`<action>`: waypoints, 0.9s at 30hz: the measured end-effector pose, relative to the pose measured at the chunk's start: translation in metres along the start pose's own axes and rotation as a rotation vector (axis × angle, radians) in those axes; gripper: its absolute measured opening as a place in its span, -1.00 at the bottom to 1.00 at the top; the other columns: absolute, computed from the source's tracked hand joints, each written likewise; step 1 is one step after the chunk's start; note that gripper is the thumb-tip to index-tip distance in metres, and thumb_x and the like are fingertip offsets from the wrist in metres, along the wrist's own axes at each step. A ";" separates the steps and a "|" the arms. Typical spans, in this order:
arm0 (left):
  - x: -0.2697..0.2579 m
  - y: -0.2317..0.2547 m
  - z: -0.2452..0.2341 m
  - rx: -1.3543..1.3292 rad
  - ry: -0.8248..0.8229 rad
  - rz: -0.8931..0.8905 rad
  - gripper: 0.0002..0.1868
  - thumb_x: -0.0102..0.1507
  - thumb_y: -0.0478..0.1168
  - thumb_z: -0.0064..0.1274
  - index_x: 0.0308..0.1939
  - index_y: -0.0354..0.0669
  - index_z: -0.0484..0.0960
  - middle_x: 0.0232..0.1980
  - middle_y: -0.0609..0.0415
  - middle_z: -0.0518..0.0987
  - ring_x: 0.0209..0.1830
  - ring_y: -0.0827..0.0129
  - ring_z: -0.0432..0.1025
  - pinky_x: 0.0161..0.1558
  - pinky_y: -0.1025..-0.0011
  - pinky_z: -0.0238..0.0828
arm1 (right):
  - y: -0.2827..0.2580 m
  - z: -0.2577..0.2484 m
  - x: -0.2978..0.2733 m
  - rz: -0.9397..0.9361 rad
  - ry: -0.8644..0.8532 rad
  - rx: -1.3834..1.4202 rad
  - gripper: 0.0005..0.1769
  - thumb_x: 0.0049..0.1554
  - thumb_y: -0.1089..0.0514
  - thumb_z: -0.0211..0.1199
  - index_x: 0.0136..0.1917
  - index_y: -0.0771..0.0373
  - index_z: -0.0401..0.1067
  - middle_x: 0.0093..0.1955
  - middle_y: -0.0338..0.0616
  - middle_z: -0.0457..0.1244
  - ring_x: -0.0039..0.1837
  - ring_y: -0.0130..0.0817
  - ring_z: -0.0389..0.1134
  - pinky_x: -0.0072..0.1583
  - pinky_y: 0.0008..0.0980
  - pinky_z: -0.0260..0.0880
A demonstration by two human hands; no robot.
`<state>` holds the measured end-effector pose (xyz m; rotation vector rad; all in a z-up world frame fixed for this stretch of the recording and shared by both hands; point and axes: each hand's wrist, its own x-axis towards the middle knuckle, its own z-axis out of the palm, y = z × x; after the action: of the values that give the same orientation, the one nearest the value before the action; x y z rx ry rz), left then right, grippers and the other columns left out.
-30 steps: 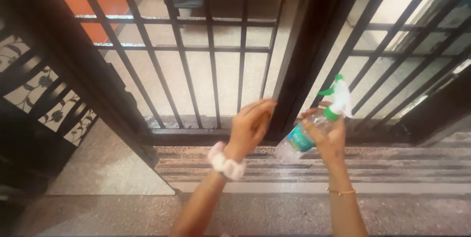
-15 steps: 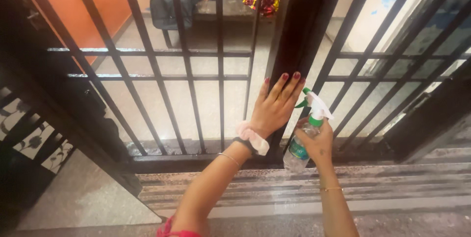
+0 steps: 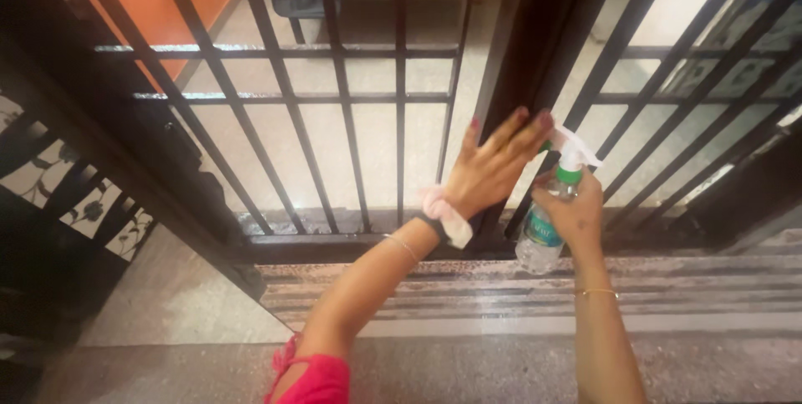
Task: The person cleans a metal gate by spraying it and wiping the bars with a cloth.
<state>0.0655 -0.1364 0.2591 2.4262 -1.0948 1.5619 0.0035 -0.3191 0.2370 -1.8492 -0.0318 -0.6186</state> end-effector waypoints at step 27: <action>-0.018 0.017 0.024 0.071 0.027 -0.079 -0.40 0.45 -0.19 -0.12 0.59 0.29 0.31 0.69 0.26 0.07 0.73 0.21 -0.17 0.54 -0.39 -0.28 | -0.004 -0.011 0.007 -0.019 -0.124 -0.008 -0.59 -0.11 0.26 0.42 0.03 0.32 0.43 -0.09 -0.16 0.43 -0.05 -0.39 0.45 0.02 -0.35 0.47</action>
<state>0.0700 -0.1498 0.2272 2.4529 -0.9421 1.6313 0.0034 -0.3294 0.2461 -1.8952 -0.1294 -0.5169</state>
